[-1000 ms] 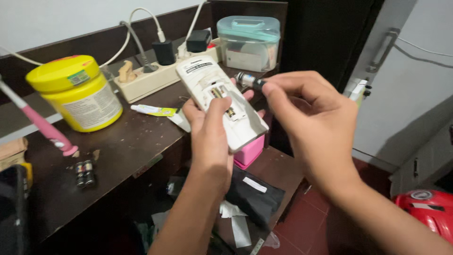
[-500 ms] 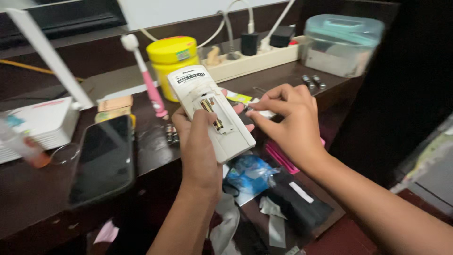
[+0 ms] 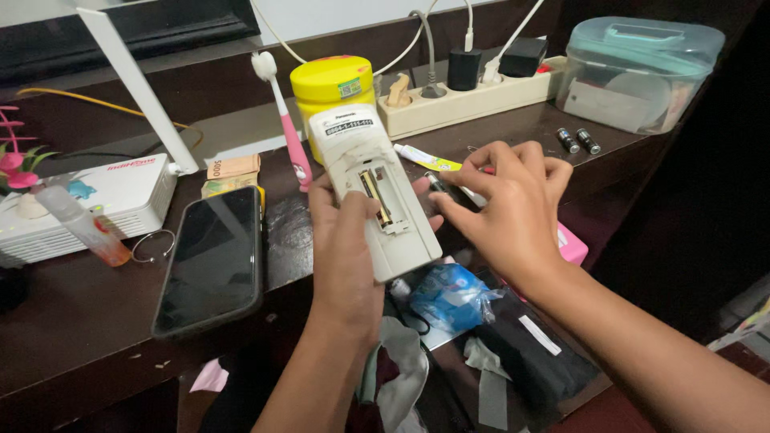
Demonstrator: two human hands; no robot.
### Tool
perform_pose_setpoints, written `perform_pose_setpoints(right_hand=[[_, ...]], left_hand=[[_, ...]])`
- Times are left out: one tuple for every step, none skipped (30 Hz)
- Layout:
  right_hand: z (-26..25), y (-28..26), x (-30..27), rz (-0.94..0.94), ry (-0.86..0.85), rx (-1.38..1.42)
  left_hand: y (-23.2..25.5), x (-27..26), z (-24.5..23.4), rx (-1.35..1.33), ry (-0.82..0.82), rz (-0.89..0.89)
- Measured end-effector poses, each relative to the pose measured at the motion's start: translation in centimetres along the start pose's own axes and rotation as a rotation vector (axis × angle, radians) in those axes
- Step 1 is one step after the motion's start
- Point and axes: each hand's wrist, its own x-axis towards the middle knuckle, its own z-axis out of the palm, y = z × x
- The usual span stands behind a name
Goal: The person handles several AA batteries, comparing them and placing them on a cluttered desk. They then pick up a white remote control, open the battery compartment, and insert the batteries one by one. The person closes the compartment and tests the remote by pressing buttons.
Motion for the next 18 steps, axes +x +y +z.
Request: perform_pose_setpoints(right_hand=[[-0.1,-0.1,0.1,0.032,0.003,0.019],[-0.3,-0.1,0.2,0.068,0.002,0.045],[-0.5,-0.2,0.4,0.105,0.002,0.071],[-0.9,-0.3,0.7,0.142,0.004,0.092],[-1.3,-0.3,1.1,0.244,-0.062,0.336],[-1.7,-0.5,1.6,0.345,-0.125,0.579],[-2.3,-0.6,2.1,0.443,-0.187,0.823],[-2.8,-0.9,2.6,0.557,-0.255,0.884],[-3.4,-1.2,3.0,0.671,-0.321,0.944],[-3.9,-1.5,3.3,0.785,-0.385,1.004],[-4.4,-1.6,3.6,0.815,-0.404,1.022],[-4.9,-1.7,3.7,0.847,-0.422,1.04],[-5.3,-1.7,3.8,0.878,-0.439,1.058],[-5.6,-1.6,3.7,0.898,-0.425,1.089],[-5.9,-1.4,3.5,0.918,-0.41,1.12],[-6.1,-1.1,3.3,0.936,-0.392,1.15],[-6.4,-0.8,3.2,0.951,-0.368,1.164],[-6.6,-0.4,3.1,0.966,-0.345,1.179]], left_hand=[[-0.1,0.1,0.0,0.003,-0.026,0.008],[-0.3,0.1,0.0,0.005,-0.049,0.012],[-0.5,0.2,0.0,0.007,-0.072,0.016],[-0.8,0.3,0.0,-0.016,-0.095,0.016],[-1.0,0.5,0.2,-0.039,-0.117,0.017],[-1.2,0.7,0.3,-0.062,-0.143,0.018],[-1.4,0.8,0.6,-0.007,-0.127,0.008],[-1.7,0.8,0.8,0.046,-0.111,-0.004],[-2.0,0.8,1.1,0.099,-0.096,-0.015],[-2.4,0.9,1.3,0.132,-0.104,0.001],[-2.8,1.0,1.6,0.164,-0.112,0.018],[-3.2,1.0,1.8,0.196,-0.121,0.034],[-3.7,1.1,2.1,0.202,-0.166,0.067],[-4.2,1.2,2.4,0.206,-0.211,0.098],[-4.7,1.1,2.7,0.209,-0.256,0.13],[-5.1,1.0,2.9,0.234,-0.302,0.183],[-5.4,0.8,3.1,0.257,-0.348,0.237],[-5.8,0.6,3.5,0.28,-0.392,0.292]])
